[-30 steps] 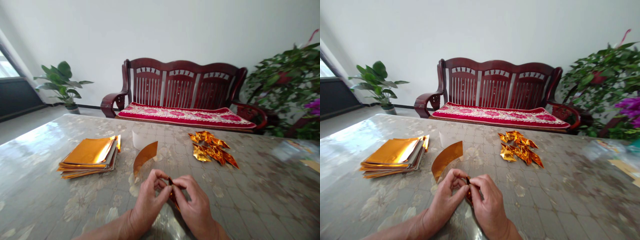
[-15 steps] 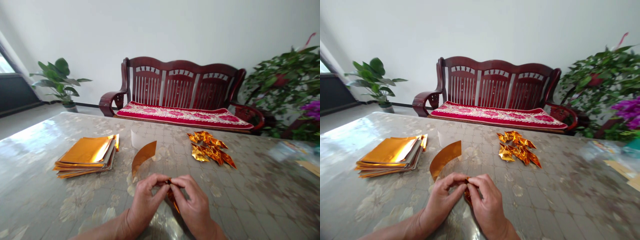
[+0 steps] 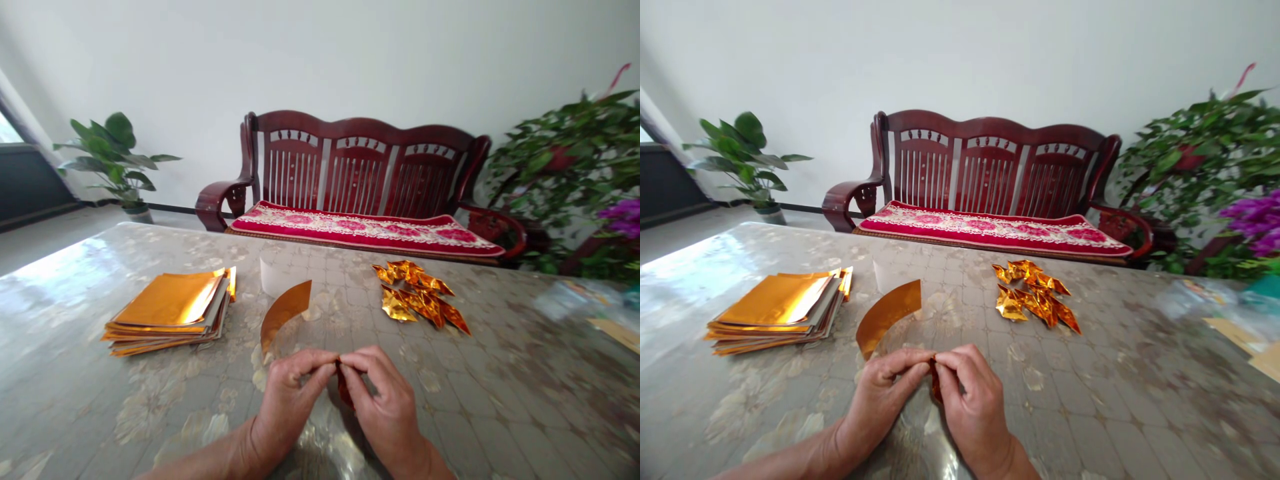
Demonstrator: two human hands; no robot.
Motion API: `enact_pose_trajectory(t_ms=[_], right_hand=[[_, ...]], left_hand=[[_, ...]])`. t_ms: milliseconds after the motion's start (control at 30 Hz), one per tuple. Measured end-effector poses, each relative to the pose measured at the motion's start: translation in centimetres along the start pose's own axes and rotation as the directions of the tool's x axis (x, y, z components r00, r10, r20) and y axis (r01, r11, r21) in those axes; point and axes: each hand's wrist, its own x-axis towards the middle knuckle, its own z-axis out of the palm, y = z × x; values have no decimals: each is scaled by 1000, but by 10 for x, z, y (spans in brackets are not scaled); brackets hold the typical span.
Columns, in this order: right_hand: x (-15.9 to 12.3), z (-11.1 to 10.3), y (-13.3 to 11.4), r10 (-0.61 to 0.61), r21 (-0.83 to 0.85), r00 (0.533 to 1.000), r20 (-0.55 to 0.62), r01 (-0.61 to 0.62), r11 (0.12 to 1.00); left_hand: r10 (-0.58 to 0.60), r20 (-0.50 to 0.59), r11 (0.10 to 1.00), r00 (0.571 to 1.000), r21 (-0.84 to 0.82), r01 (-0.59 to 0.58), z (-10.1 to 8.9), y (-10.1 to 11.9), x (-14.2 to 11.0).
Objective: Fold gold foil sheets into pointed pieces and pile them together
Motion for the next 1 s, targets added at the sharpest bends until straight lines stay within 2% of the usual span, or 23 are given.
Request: enact_pose_trajectory(t_ms=[167,300,433,767,1000], right_hand=[[1,0,1,-4,-9,1000,-3,4,1000],[2,0,1,-9,-20,1000,1,9,1000],[3,0,1,-9,-42,1000,12,9,999],[3,-1,1,9,-104,998,65,-2,995],[3,-2,0,49,-97,995,91,-40,994]], left_hand=[[-168,-5,965,986,-207,164,5,2,3],[-329,77,851,941,-407,331,7,3,5],[-417,138,742,898,-519,424,7,1,7],[-463,205,649,862,-584,487,7,0,7],[-486,292,577,824,-601,553,2,0,10]])
